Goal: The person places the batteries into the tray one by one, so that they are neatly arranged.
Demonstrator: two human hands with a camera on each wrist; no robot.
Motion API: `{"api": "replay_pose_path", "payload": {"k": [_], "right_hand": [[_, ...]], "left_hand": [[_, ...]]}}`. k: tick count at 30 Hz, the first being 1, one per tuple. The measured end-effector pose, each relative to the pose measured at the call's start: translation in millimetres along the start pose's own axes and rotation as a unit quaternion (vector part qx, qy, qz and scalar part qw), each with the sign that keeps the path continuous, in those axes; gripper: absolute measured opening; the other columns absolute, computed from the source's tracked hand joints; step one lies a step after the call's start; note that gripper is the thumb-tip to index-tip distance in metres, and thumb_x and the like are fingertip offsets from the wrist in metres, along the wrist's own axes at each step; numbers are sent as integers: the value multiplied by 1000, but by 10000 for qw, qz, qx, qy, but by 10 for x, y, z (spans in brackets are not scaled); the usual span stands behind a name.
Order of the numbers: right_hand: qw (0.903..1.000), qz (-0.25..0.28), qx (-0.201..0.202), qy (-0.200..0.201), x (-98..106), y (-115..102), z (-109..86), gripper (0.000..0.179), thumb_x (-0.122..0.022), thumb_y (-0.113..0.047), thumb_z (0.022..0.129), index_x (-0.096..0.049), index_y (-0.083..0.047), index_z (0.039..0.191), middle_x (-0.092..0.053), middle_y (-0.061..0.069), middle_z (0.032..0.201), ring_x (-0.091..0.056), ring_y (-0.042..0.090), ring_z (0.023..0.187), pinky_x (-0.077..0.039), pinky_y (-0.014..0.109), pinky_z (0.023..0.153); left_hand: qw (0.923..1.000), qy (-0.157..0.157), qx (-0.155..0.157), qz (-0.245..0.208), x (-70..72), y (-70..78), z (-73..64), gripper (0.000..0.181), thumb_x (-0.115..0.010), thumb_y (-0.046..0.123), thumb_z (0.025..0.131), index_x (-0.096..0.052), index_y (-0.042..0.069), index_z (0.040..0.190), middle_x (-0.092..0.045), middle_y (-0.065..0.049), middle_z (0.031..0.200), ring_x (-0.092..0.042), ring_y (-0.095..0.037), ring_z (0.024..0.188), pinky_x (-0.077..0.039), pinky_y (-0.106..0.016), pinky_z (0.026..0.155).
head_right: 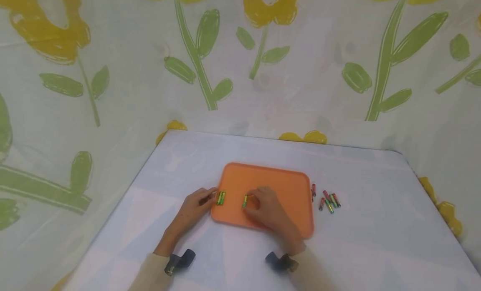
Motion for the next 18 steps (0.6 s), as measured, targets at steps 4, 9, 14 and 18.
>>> {"api": "replay_pose_path", "payload": {"k": [4,9,14,18], "right_hand": [[9999,93,97,-10,-29,-51,39,35,-86,-30,80,-71,-14,107,-47,-7,83,-40,13,86,-34,35,74],[9999,87,10,-111,-103,-93,84,35,-86,-33,80,-71,-16,107,-52,-9,89,-43,12,89,-37,34,75],[9999,79,-12,-149,-146,-157,133,37,-87,-32,79,-71,-14,107,-54,-7,90,-43,14,88,-38,34,75],[9998,69,5,-159,-190,-177,162,37,-87,-33,79,-72,-13,108,-54,-7,91,-44,14,89,-39,35,77]], "left_hand": [[10000,11,3,4,-7,10,8,38,-68,14,98,-64,8,135,-58,6,92,-51,-10,78,-46,-24,67],[10000,0,39,47,-6,12,-1,38,-68,14,98,-64,8,135,-58,7,93,-51,-10,78,-45,-24,68],[10000,5,30,68,2,13,2,38,-67,15,98,-64,8,136,-59,7,94,-51,-10,79,-46,-25,69],[10000,1,49,36,1,10,1,38,-67,14,98,-64,8,136,-59,7,94,-51,-10,79,-46,-25,68]]}}
Point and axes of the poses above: each hand's wrist, its own z-axis towards the middle knuckle, its own x-axis out of the back of the hand, y = z × x, the point moved 9 cm from there along z, towards the middle knuckle
